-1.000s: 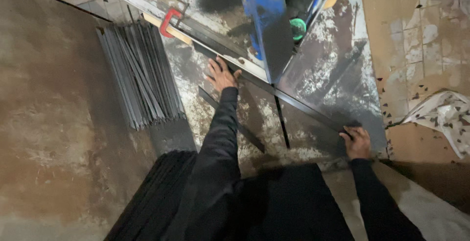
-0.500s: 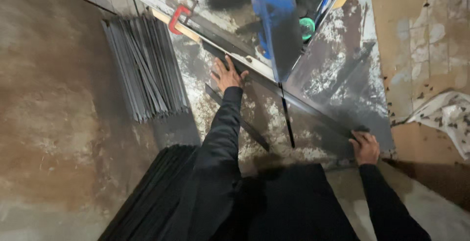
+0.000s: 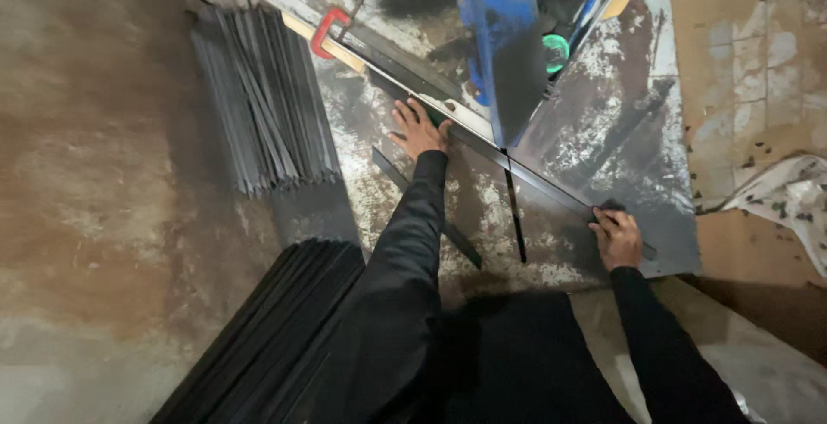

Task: The person picks up dark moulding strips from a pile on the workbench, positions each strip against the fence of a double mitre saw, and cuts mitred ends, placing the cut pieces into a growing stack beside the saw. They occasionally reposition strips and clear small offcut pieces from the cutting area.

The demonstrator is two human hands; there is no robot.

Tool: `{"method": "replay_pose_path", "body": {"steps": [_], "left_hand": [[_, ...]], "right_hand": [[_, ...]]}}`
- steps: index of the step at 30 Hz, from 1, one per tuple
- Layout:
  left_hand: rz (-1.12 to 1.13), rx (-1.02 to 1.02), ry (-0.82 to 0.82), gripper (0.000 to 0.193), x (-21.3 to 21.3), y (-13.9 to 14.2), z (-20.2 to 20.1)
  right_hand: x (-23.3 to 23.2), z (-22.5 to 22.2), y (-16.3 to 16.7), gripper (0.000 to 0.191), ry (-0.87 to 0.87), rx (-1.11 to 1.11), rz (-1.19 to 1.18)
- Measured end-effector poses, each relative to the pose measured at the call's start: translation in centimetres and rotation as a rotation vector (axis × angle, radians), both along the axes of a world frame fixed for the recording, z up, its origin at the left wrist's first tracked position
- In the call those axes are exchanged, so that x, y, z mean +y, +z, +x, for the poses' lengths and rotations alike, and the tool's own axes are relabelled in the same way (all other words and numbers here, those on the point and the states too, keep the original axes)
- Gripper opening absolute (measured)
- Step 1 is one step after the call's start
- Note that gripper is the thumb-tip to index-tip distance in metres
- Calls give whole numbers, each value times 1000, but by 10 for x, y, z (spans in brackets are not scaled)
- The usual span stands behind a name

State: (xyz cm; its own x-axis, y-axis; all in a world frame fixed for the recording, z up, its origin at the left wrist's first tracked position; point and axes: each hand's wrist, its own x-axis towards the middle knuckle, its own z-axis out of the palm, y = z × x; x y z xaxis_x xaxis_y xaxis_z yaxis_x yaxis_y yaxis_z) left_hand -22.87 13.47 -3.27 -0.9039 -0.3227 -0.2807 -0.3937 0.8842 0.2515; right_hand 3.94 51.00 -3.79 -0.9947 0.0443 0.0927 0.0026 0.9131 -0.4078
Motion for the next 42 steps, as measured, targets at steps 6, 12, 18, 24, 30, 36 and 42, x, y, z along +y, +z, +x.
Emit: {"method": "replay_pose_path", "body": {"steps": [6, 12, 18, 24, 30, 36, 42], "left_hand": [[11, 22, 8, 111, -9, 0, -7], [102, 14, -9, 129, 3, -5, 3], [104, 34, -54, 144, 27, -14, 29], [26, -22, -55, 143, 28, -18, 22], [28, -48, -60, 145, 30, -17, 11], [15, -3, -49, 144, 27, -16, -25], [23, -18, -26, 144, 23, -14, -50]], "right_hand": [[3, -5, -7, 29, -16, 9, -21], [0, -3, -12, 29, -39, 26, -33], [3, -1, -15, 27, -62, 2, -25], [6, -6, -20, 28, -58, 9, -4], [7, -15, -21, 20, -61, -15, 31], [3, -52, -22, 26, -72, -13, 1], [-4, -76, -17, 30, -79, -5, -42]]}}
